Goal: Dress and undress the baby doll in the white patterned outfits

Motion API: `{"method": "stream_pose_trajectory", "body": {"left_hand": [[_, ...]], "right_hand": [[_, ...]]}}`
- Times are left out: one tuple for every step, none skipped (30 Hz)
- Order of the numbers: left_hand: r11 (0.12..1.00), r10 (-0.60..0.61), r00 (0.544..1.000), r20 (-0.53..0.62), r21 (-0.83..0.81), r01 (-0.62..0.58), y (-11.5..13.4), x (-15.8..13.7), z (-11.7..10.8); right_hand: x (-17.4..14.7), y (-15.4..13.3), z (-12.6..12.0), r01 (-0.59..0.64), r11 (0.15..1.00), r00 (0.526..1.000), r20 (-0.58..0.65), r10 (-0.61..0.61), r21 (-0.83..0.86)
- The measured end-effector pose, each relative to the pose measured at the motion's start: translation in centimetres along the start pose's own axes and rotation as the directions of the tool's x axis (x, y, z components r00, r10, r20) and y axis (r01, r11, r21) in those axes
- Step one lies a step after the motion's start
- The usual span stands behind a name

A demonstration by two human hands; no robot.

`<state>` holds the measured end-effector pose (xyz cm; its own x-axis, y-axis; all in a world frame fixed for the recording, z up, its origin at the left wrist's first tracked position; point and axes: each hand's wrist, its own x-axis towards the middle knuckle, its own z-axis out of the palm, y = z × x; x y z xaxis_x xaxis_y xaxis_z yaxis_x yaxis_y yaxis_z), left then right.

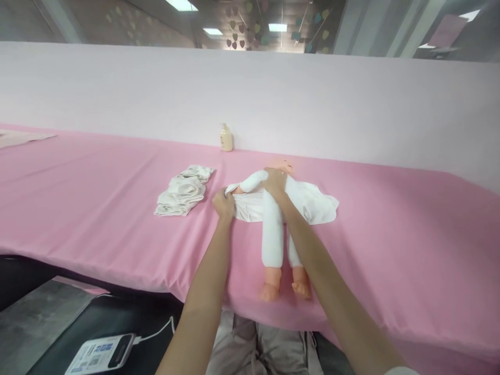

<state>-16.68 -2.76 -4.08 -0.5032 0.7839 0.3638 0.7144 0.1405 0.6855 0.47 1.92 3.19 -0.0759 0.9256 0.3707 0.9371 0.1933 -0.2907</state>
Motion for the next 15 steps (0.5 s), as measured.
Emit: {"method": "stream_pose_trajectory", "body": {"left_hand": [[1.000, -0.020, 1.000, 0.002, -0.009, 0.020, -0.2, 0.1, -0.1], [0.999, -0.032, 0.999, 0.000, -0.006, 0.032, -0.2, 0.1, -0.2], [1.000, -0.029, 1.000, -0.011, 0.011, 0.029, -0.1, 0.0, -0.3], [0.999, -0.007, 1.000, -0.027, 0.040, 0.008, 0.2, -0.2, -0.4], [0.997, 0.035, 0.999, -0.042, 0.075, -0.031, 0.6, -0.6, -0.4], [0.991, 0.091, 0.995, -0.046, 0.106, -0.086, 1.3, -1.0, -0.4], [0.981, 0.159, 0.987, -0.026, 0.113, -0.155, 2.1, -1.5, -0.2], [0.970, 0.232, 0.972, 0.020, 0.074, -0.233, 3.1, -2.1, 0.1], [0.954, 0.300, 0.950, 0.083, -0.022, -0.299, 4.1, -2.8, 0.4], [0.932, 0.347, 0.927, 0.143, -0.162, -0.324, 5.1, -3.4, 0.8], [0.897, 0.373, 0.908, 0.191, -0.323, -0.301, 6.0, -3.9, 1.2], [0.846, 0.379, 0.895, 0.235, -0.479, -0.233, 6.8, -4.4, 1.5], [0.788, 0.363, 0.889, 0.280, -0.601, -0.132, 7.4, -4.8, 1.8], [0.738, 0.322, 0.886, 0.334, -0.675, -0.014, 7.8, -5.1, 1.9], [0.700, 0.274, 0.877, 0.396, -0.707, 0.101, 8.1, -5.2, 2.0]], "right_hand": [[0.0, 0.5, -0.4, -0.015, 0.999, 1.000, -0.025, 0.016, 0.047], [0.0, 0.8, -0.7, -0.024, 0.996, 0.998, -0.051, 0.028, 0.090], [0.0, 1.0, -1.0, -0.026, 0.992, 0.997, -0.073, 0.036, 0.124], [-0.1, 1.1, -1.1, -0.027, 0.989, 0.995, -0.087, 0.041, 0.148], [-0.2, 1.2, -1.1, -0.025, 0.987, 0.995, -0.093, 0.040, 0.158], [-0.2, 1.1, -1.1, -0.020, 0.988, 0.995, -0.091, 0.034, 0.156], [-0.3, 0.9, -1.0, -0.013, 0.990, 0.996, -0.081, 0.025, 0.142], [-0.3, 0.8, -0.9, -0.004, 0.992, 0.998, -0.069, 0.012, 0.123], [-0.3, 0.6, -0.7, 0.004, 0.995, 0.998, -0.056, 0.001, 0.103], [-0.4, 0.4, -0.5, 0.012, 0.996, 0.999, -0.043, -0.009, 0.085], [-0.4, 0.3, -0.3, 0.018, 0.997, 0.999, -0.031, -0.016, 0.074], [-0.4, 0.2, -0.2, 0.020, 0.997, 1.000, -0.017, -0.019, 0.071], [-0.5, 0.2, 0.0, 0.024, 0.997, 1.000, -0.005, -0.023, 0.077], [-0.6, 0.4, 0.1, 0.025, 0.995, 1.000, 0.007, -0.025, 0.092], [-0.7, 0.7, 0.1, 0.020, 0.993, 1.000, 0.015, -0.022, 0.113]]}}
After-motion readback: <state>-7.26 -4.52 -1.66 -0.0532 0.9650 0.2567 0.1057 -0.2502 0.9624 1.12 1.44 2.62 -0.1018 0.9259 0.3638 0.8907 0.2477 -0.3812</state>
